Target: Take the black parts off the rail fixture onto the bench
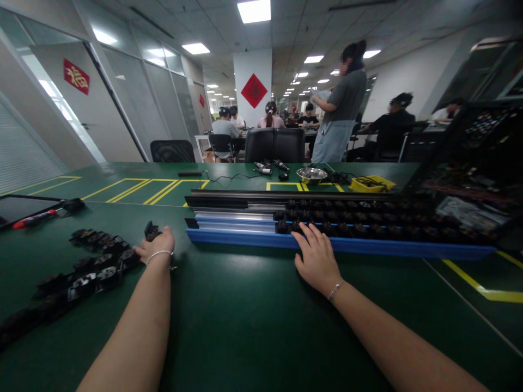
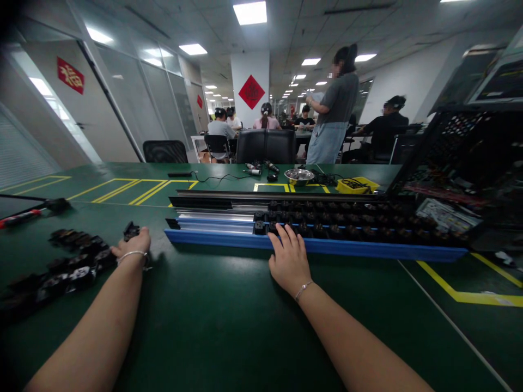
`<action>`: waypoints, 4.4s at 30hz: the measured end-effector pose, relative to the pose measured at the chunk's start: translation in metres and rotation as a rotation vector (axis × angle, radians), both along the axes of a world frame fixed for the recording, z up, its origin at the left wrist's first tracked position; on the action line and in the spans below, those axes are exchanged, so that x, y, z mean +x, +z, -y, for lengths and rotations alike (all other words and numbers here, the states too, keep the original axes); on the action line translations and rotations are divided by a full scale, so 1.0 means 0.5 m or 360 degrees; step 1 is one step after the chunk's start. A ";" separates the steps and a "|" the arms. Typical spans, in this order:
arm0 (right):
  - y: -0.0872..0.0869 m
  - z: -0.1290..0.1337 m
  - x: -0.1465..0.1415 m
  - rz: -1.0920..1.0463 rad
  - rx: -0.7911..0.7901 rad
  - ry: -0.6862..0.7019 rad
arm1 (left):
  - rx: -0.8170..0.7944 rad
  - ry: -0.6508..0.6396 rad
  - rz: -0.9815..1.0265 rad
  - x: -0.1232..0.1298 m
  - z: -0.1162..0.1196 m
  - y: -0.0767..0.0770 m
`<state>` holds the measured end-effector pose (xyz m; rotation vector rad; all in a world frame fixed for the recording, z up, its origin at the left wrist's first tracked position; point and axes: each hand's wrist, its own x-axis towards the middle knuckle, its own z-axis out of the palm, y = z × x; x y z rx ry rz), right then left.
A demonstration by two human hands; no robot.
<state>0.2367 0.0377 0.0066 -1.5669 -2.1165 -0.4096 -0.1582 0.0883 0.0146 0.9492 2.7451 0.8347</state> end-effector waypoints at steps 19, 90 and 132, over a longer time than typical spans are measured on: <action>-0.001 -0.002 -0.002 -0.0012 -0.0011 -0.0014 | 0.0571 -0.1545 -0.0959 0.415 0.084 0.039; 0.001 0.001 -0.002 -0.0015 -0.0010 -0.0010 | -0.0483 -0.1485 -0.0989 0.435 0.071 0.087; 0.002 -0.001 -0.001 -0.0035 -0.0049 -0.0012 | -0.0907 -0.1378 -0.0854 0.335 0.025 0.122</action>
